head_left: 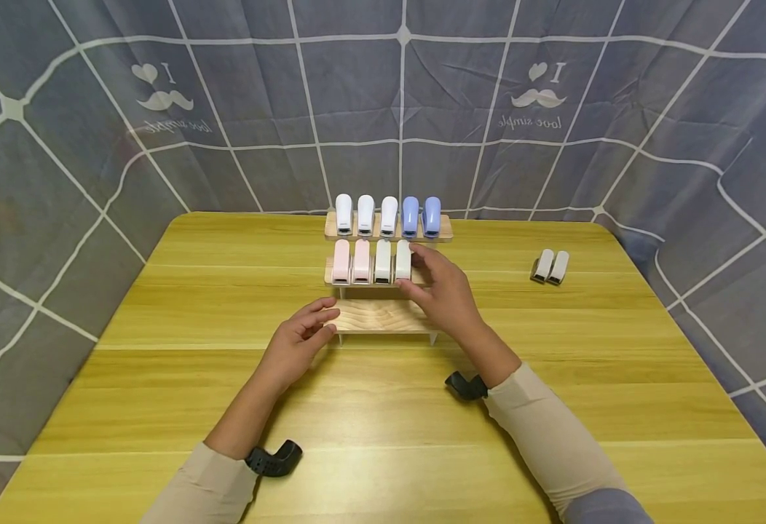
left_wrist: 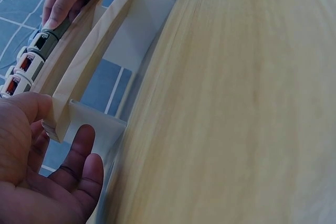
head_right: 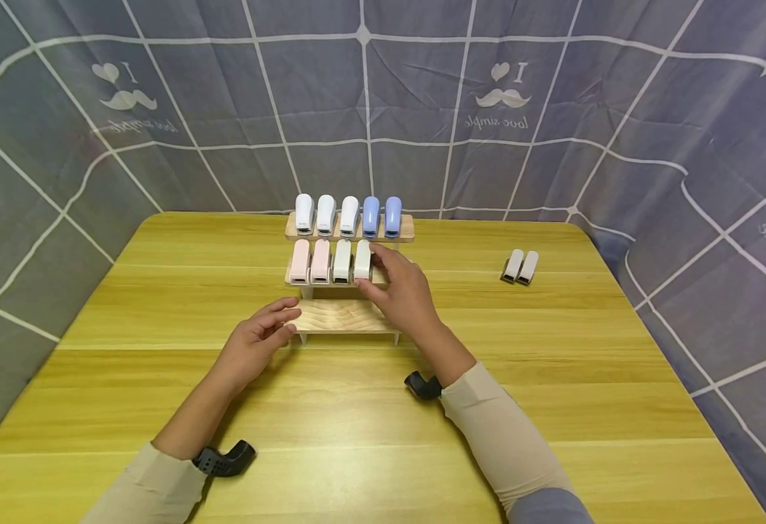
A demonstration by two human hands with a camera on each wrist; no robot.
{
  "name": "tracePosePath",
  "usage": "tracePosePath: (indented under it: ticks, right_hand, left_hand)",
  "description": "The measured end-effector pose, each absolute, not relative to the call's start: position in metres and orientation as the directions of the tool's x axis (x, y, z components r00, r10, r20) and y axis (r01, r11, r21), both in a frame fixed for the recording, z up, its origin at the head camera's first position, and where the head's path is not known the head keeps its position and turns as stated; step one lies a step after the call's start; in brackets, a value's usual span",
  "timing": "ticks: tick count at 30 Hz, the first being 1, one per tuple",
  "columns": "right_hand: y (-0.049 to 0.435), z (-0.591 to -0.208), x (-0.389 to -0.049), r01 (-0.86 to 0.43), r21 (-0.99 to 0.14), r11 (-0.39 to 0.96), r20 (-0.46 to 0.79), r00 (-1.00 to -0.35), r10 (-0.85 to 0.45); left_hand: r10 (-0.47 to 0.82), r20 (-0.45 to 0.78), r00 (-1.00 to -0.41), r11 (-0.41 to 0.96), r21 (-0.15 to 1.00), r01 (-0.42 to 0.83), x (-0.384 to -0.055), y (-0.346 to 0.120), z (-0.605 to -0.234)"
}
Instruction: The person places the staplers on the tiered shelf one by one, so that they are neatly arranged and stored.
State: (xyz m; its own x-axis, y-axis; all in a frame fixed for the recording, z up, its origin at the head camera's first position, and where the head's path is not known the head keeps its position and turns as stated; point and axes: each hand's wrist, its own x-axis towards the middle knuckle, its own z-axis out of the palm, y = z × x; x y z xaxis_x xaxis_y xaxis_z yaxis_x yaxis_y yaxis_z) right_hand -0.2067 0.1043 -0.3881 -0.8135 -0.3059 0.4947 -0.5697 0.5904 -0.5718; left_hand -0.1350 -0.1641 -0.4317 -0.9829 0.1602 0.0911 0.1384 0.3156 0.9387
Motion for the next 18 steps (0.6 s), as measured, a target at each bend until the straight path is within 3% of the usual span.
tracePosePath:
  ticks: [10,18]
  right_hand:
    - [0.104,-0.387,-0.207,-0.570,-0.594,0.567,0.492,-0.816,-0.304]
    - [0.115,-0.388,-0.205,-0.553,-0.695,0.459,0.476,-0.833,-0.282]
  left_hand:
    - [0.157,0.091,-0.983,0.320,0.937,0.138,-0.137,-0.166,-0.431]
    - [0.162,0.091,-0.983,0.300,0.944,0.137,-0.136,-0.164,-0.433]
